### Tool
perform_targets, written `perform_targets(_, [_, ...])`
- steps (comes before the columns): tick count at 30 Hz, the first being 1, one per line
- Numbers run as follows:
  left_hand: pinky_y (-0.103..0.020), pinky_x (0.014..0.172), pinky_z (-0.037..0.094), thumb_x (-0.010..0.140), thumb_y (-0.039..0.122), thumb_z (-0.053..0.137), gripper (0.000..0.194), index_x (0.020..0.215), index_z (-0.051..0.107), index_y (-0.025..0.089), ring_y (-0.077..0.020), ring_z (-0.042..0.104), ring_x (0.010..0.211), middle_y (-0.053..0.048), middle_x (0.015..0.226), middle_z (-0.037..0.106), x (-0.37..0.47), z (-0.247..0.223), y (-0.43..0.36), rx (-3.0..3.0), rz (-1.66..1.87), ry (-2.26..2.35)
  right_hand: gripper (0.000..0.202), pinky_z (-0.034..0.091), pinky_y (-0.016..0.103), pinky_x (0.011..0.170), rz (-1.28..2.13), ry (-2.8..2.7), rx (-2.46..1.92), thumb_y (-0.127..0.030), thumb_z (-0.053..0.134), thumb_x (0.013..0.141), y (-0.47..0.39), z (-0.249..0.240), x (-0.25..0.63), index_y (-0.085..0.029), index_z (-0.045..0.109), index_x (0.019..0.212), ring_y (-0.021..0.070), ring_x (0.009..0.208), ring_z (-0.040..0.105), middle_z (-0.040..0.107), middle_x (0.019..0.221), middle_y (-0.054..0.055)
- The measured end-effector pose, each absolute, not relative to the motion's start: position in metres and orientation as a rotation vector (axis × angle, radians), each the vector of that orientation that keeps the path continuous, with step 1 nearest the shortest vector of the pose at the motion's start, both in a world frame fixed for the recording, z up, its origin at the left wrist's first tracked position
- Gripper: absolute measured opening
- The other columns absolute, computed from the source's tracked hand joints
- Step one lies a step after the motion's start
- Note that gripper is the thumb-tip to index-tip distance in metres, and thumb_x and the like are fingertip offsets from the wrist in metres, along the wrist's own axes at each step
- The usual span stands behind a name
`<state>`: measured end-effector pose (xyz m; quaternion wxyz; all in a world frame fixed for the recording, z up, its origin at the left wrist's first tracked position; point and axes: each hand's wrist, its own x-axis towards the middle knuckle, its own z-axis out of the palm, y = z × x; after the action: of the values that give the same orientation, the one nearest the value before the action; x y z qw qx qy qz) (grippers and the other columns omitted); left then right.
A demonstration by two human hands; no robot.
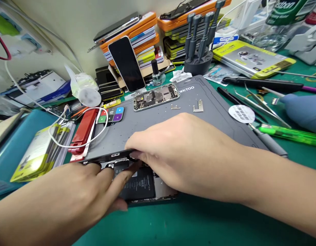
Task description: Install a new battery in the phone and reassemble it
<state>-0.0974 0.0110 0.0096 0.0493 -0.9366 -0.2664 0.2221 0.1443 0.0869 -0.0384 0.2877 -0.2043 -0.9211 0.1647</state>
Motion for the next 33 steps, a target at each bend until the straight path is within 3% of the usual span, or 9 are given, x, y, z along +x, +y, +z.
perform_targets(8, [-0.037, 0.037, 0.041, 0.098, 0.018, 0.076, 0.011, 0.107, 0.081, 0.019, -0.0267, 0.064, 0.043, -0.002, 0.068, 0.071, -0.091, 0.014, 0.013, -2.864, 0.823, -0.784, 0.029, 0.047, 0.038, 0.061, 0.435, -2.481, -0.555, -0.020, 0.057, 0.113, 0.089, -0.041, 0.144, -0.025, 0.086, 0.114, 0.0239, 0.082, 0.083, 0.088, 0.105, -0.002])
perform_targets(11, [-0.037, 0.032, 0.040, 0.093, 0.014, 0.076, 0.028, 0.120, 0.082, 0.015, -0.0270, 0.065, 0.042, -0.003, 0.070, 0.075, -0.093, 0.010, 0.009, -2.893, 0.774, -0.805, 0.028, 0.050, 0.036, 0.065, 0.467, -2.472, -0.558, -0.021, 0.058, 0.114, 0.090, -0.041, 0.145, -0.025, 0.085, 0.114, 0.0226, 0.082, 0.082, 0.088, 0.104, -0.002])
perform_targets(14, [-0.036, 0.036, 0.050, 0.091, 0.007, 0.074, 0.051, 0.142, 0.074, 0.009, -0.0265, 0.072, 0.048, -0.003, 0.079, 0.080, -0.101, 0.005, 0.004, -2.912, 0.665, -0.866, 0.026, 0.052, 0.036, 0.068, 0.495, -2.463, -0.555, -0.020, 0.059, 0.113, 0.090, -0.039, 0.145, -0.025, 0.085, 0.113, 0.0216, 0.082, 0.082, 0.087, 0.103, -0.003])
perform_targets(17, [-0.033, 0.047, 0.059, 0.098, 0.008, 0.073, 0.043, 0.140, 0.072, 0.011, -0.0226, 0.076, 0.054, 0.000, 0.082, 0.081, -0.110, 0.002, -0.001, -2.997, 0.522, -1.070, 0.026, 0.052, 0.037, 0.068, 0.497, -2.471, -0.555, -0.021, 0.060, 0.113, 0.089, -0.038, 0.144, -0.025, 0.085, 0.113, 0.0210, 0.082, 0.082, 0.087, 0.102, -0.004])
perform_targets(20, [-0.033, 0.046, 0.060, 0.100, 0.018, 0.079, 0.036, 0.135, 0.072, 0.018, -0.0232, 0.079, 0.056, 0.002, 0.085, 0.083, -0.114, -0.001, -0.003, -3.031, 0.466, -1.230, 0.027, 0.051, 0.037, 0.067, 0.497, -2.475, -0.566, -0.019, 0.059, 0.112, 0.089, -0.039, 0.143, -0.025, 0.085, 0.114, 0.0203, 0.082, 0.082, 0.087, 0.103, -0.005])
perform_targets(23, [-0.033, 0.048, 0.062, 0.097, 0.015, 0.081, 0.045, 0.140, 0.069, 0.022, -0.0239, 0.082, 0.061, 0.004, 0.090, 0.084, -0.116, -0.004, -0.004, -3.030, 0.429, -1.246, 0.029, 0.050, 0.036, 0.066, 0.502, -2.483, -0.576, -0.019, 0.058, 0.112, 0.089, -0.040, 0.141, -0.026, 0.085, 0.113, 0.0195, 0.082, 0.082, 0.087, 0.104, -0.005])
perform_targets(28, [-0.034, 0.056, 0.067, 0.104, 0.010, 0.069, 0.052, 0.154, 0.056, 0.018, -0.0225, 0.082, 0.065, 0.003, 0.093, 0.083, -0.120, -0.005, -0.006, -3.053, 0.419, -1.259, 0.029, 0.049, 0.034, 0.066, 0.510, -2.511, -0.601, -0.021, 0.057, 0.113, 0.090, -0.038, 0.141, -0.028, 0.085, 0.111, 0.0178, 0.081, 0.081, 0.086, 0.100, -0.007])
perform_targets(33, [-0.034, 0.052, 0.065, 0.095, -0.001, 0.066, 0.065, 0.155, 0.057, 0.022, -0.0229, 0.078, 0.060, 0.002, 0.094, 0.082, -0.118, -0.003, -0.004, -3.021, 0.521, -1.184, 0.029, 0.049, 0.034, 0.067, 0.520, -2.519, -0.607, -0.022, 0.056, 0.114, 0.090, -0.037, 0.140, -0.028, 0.084, 0.114, 0.0183, 0.083, 0.081, 0.086, 0.103, -0.006])
